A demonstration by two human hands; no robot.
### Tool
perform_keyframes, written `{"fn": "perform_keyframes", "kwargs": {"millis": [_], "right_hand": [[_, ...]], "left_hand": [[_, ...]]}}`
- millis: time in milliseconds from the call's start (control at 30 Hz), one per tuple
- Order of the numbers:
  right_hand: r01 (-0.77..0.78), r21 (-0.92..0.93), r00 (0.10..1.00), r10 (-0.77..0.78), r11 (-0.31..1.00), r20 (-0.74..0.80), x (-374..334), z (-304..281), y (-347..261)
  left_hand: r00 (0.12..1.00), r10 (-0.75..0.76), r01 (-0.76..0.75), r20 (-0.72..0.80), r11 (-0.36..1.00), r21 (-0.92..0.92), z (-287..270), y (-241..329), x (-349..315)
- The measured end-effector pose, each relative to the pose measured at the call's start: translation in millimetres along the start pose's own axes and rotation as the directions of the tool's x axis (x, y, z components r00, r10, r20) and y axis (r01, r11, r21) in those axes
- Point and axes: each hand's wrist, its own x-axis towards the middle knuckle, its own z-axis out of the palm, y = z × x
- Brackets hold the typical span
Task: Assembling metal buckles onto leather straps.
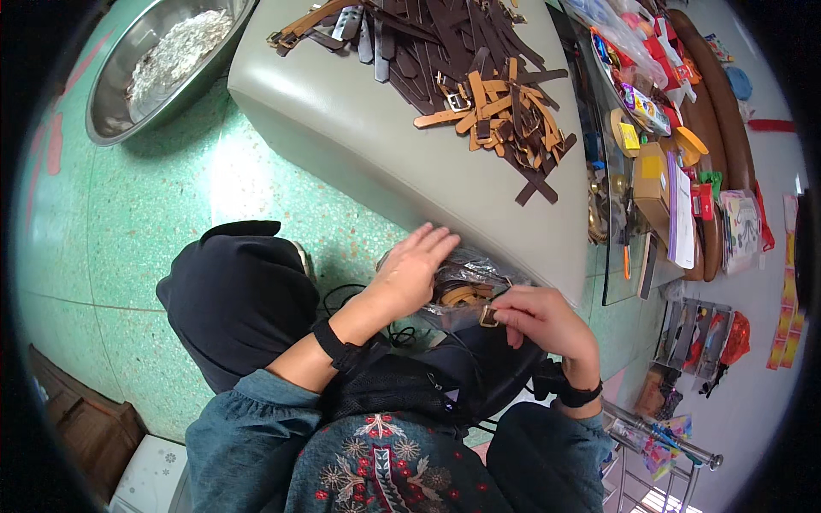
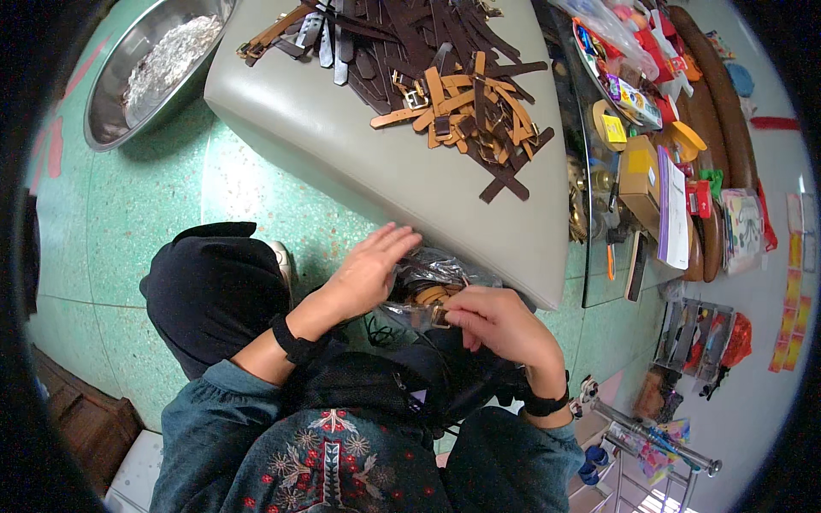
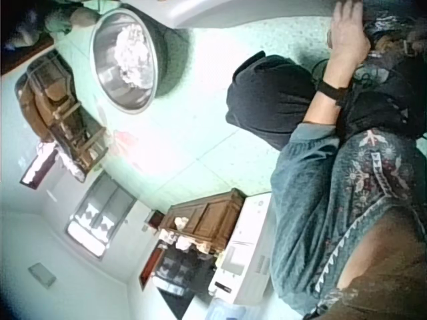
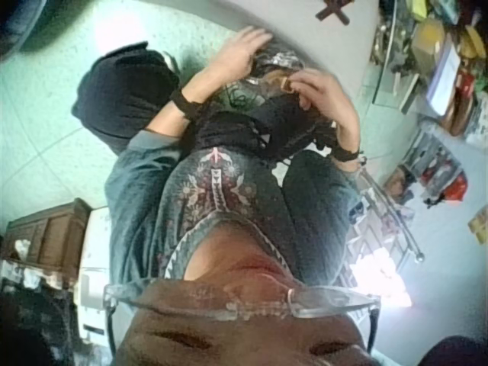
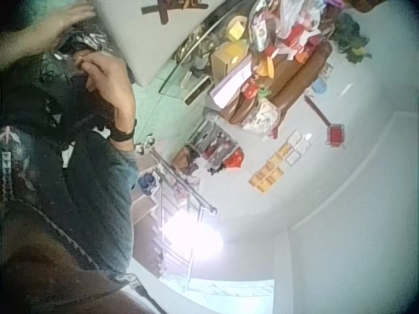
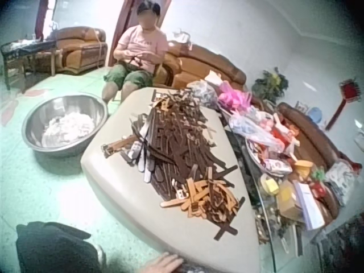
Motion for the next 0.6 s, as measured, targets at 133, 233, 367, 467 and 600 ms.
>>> {"fn": "perform_keyframes", "kwargs": {"millis": [133,233,367,467,600], "right_hand": [[0.136,-0.102,0.99,-0.139,0.985,-0.018,-18.8,-6.3,-24.3],[0.135,-0.104,0.979,-0.149,0.985,-0.139,-29.6,-21.7,-21.8],[0.088,0.104,0.938,-0.047,0.991,-0.344,-28.1,-39.5,0.6],[0.049,0.17,0.926,0.019,0.984,-0.377,-16.0,-46.1,19.4],[0.003,0.272,0.94,0.09,0.962,-0.329,-5.9,-56.0,45.5]], "left_hand": [[0.957,0.057,-0.087,0.286,0.992,0.095,4.1,-2.2,-6.1],[0.961,0.042,-0.053,0.274,0.998,0.031,-2.5,-0.1,-2.6],[0.966,-0.06,0.126,0.252,0.959,-0.255,-28.3,31.5,2.6],[0.952,-0.078,0.177,0.296,0.93,-0.324,-30.9,40.2,2.5],[0.857,-0.097,0.429,0.506,0.68,-0.595,-56.7,58.1,9.1]]}}
